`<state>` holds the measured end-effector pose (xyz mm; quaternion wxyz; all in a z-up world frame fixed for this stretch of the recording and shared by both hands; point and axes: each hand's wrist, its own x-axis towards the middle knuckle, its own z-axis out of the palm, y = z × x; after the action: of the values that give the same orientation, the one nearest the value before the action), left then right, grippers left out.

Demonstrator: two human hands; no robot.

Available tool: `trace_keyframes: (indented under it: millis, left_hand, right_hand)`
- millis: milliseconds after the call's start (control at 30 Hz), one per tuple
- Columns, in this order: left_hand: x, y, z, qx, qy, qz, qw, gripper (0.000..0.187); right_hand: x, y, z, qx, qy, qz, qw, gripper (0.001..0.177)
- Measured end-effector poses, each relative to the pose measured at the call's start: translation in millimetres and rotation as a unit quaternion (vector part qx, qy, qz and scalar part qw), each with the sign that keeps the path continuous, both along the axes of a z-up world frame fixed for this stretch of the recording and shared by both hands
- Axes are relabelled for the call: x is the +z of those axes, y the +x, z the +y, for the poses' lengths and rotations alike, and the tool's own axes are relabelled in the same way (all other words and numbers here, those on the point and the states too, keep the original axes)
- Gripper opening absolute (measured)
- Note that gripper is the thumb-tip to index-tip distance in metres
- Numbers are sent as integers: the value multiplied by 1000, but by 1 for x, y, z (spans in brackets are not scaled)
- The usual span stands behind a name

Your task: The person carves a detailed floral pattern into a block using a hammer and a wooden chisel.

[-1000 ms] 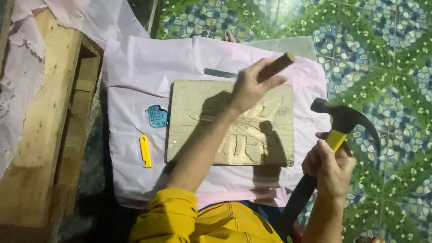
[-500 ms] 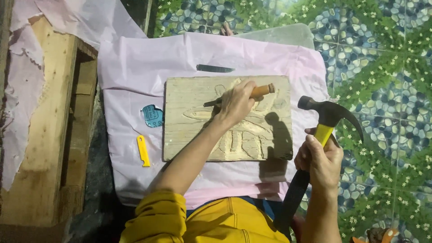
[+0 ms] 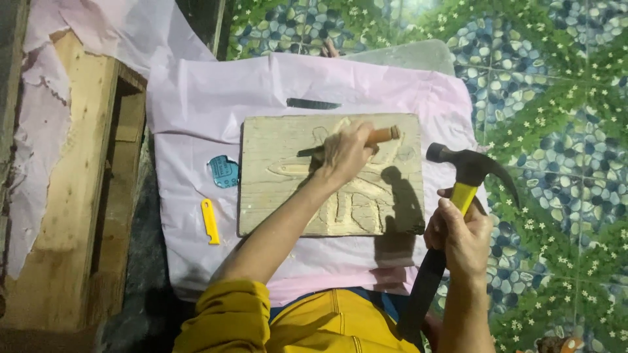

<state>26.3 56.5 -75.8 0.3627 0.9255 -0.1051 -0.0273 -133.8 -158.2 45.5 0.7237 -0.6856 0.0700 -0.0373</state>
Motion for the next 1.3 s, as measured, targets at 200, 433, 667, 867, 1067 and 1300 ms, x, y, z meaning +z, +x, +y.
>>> trace_keyframes:
  millis: [200, 433, 667, 867, 1067, 1300]
  left_hand:
    - [-14, -10, 1, -17, 21, -8, 1000, 34]
    - [4, -18, 7, -9, 24, 41, 999, 35]
    - [5, -21, 14, -15, 40, 78, 996, 39]
    - [122, -41, 30, 5, -75, 139, 987, 32]
    - [130, -1, 16, -47, -371, 45, 926, 36]
    - [86, 54, -27, -43, -514, 88, 852, 32]
  right_hand:
    - [1, 2, -4, -7, 18, 26, 999, 22]
    - [-2, 2, 0, -8, 60, 47, 997, 19]
    - [-32, 10, 4, 34, 176, 97, 979, 20]
    - [-49, 18, 8, 72, 259, 129, 955, 22]
    - [-59, 26, -11, 63, 244, 137, 958, 21]
    - [-14, 53, -25, 30, 176, 114, 977, 21]
